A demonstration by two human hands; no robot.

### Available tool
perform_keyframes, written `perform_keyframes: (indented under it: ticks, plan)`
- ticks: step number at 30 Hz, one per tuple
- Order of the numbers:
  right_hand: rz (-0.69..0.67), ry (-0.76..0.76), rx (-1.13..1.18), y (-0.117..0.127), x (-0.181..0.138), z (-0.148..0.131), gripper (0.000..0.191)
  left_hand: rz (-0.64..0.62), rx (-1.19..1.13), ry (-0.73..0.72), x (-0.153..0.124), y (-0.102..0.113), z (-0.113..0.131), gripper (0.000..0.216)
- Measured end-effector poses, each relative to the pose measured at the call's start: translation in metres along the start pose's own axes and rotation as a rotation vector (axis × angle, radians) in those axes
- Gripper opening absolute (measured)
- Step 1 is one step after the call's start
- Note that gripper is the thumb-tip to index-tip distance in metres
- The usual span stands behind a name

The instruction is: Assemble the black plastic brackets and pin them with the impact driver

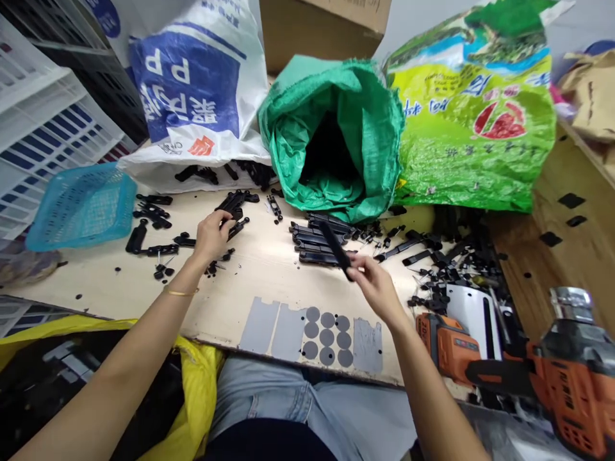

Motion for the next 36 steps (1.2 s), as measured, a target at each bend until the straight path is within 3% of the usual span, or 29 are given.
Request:
perform_keyframes:
  ticks: [3, 5, 7, 11, 13, 16, 20, 23, 25, 28, 30, 33, 36]
  plan:
    - [-0.097, -0.039, -0.143, -0.037, -0.065, 0.028, 0.015, -0.243, -0.115, -0.228, -0.049, -0.013, 0.032, 0.010]
    - [-0.058, -0.027, -0.279, -0.057, -0.090, 0.045, 0.012, -0.436, -0.165, -0.343, -0.084, -0.035, 0.052, 0.010]
    - [-0.010, -0.013, -0.382, -0.072, -0.101, 0.057, 0.012, -0.553, -0.178, -0.376, -0.110, -0.059, 0.064, 0.014]
    - [0.022, -0.066, -0.456, -0.082, -0.088, 0.056, 0.024, -0.472, -0.132, -0.296, -0.127, -0.083, 0.064, 0.034]
    - [-0.006, -0.088, -0.501, -0.083, -0.074, 0.049, 0.028, -0.424, -0.097, -0.254, -0.126, -0.084, 0.060, 0.029]
    - [-0.122, -0.102, -0.572, -0.088, -0.056, 0.040, 0.019, -0.446, -0.111, -0.232, -0.126, -0.074, 0.059, 0.018]
    - [-0.194, -0.199, -0.618, -0.092, -0.057, 0.040, 0.017, -0.634, -0.208, -0.213, -0.129, -0.048, 0.068, 0.019]
    - [-0.124, -0.257, -0.675, -0.096, -0.068, 0.038, 0.017, -0.786, -0.203, -0.210, -0.125, -0.034, 0.082, 0.022]
    - [-0.085, -0.297, -0.690, -0.101, -0.074, 0.035, 0.026, -0.825, -0.182, -0.194, -0.116, -0.036, 0.090, 0.021]
    - [-0.079, -0.351, -0.687, -0.110, -0.078, 0.031, 0.039, -0.697, -0.204, -0.193, -0.101, -0.052, 0.101, 0.013]
    - [-0.062, -0.369, -0.671, -0.111, -0.079, 0.030, 0.042, -0.465, -0.234, -0.252, -0.100, -0.061, 0.107, 0.010]
    - [-0.003, -0.380, -0.653, -0.105, -0.080, 0.032, 0.045, -0.178, -0.170, -0.393, -0.124, -0.074, 0.112, 0.018]
    - [0.012, -0.366, -0.669, -0.102, -0.079, 0.034, 0.047, -0.227, -0.071, -0.547, -0.158, -0.093, 0.119, 0.027]
Point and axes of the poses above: each hand's wrist, its own x-axis towards the middle knuckle, its own y-axis out of the back of the hand, z = x × y, the point moved 5 cm from there along x, towards the middle knuckle, and after that the axes turned 14 degrees about -z, right-handed, at the moved point
